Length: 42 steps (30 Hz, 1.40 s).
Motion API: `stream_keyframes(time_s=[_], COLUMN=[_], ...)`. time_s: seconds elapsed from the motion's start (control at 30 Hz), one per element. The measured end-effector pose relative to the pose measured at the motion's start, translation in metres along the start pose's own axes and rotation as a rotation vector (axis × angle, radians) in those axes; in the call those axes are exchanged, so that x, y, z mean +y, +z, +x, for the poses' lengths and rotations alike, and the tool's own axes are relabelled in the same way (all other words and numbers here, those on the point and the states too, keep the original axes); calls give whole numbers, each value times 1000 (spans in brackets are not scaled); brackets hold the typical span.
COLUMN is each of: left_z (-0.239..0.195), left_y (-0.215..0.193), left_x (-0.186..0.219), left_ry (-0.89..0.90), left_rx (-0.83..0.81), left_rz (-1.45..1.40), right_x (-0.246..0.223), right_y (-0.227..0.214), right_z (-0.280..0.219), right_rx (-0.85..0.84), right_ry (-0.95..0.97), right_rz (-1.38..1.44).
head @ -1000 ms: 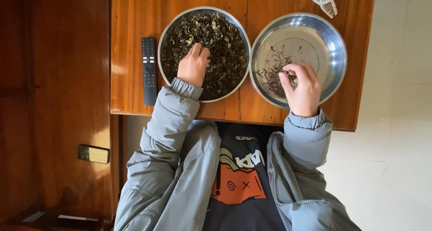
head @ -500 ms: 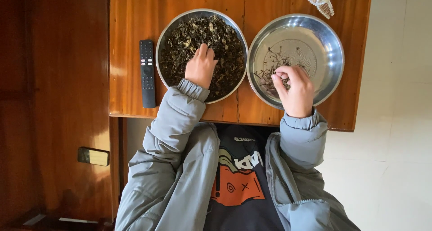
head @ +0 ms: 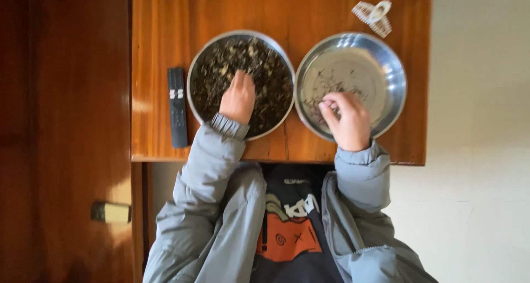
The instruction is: Sorting dried tea leaves by hand to remove stems and debris into a separate metal tray.
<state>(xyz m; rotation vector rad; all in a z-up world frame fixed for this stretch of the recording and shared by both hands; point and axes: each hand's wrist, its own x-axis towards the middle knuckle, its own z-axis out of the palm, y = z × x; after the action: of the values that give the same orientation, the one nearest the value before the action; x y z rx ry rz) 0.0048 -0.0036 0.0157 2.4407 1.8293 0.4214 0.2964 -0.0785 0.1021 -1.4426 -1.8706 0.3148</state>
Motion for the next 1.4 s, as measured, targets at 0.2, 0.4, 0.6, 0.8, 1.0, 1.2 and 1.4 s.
stream_keyframes(time_s=[0.2, 0.4, 0.6, 0.8, 1.0, 1.2, 1.4], left_z=[-13, -15, -19, -24, -28, -32, -36], left_y=[-4, -8, -14, -20, -33, -69, -80], left_x=[-10, -19, -24, -21, -5, 5, 6], left_ry=[-40, -59, -14, -21, -29, -124, -92], left_rx=[-90, -57, -38, 14, 95, 124, 246], left_rz=[-162, -275, -352, -435, -548, -689, -782], right_x=[16, -14, -34, -36, -38, -67, -71], right_y=[23, 20, 25, 33, 61, 73, 71], right_z=[-4, 4, 8, 8, 8, 19, 34], right_rx=[34, -19, -95, -125, -167, -134, -155], right_ry=[-46, -78, -90, -101, -134, -217, -228], right_rz=[-16, 34, 8, 7, 33, 45, 83])
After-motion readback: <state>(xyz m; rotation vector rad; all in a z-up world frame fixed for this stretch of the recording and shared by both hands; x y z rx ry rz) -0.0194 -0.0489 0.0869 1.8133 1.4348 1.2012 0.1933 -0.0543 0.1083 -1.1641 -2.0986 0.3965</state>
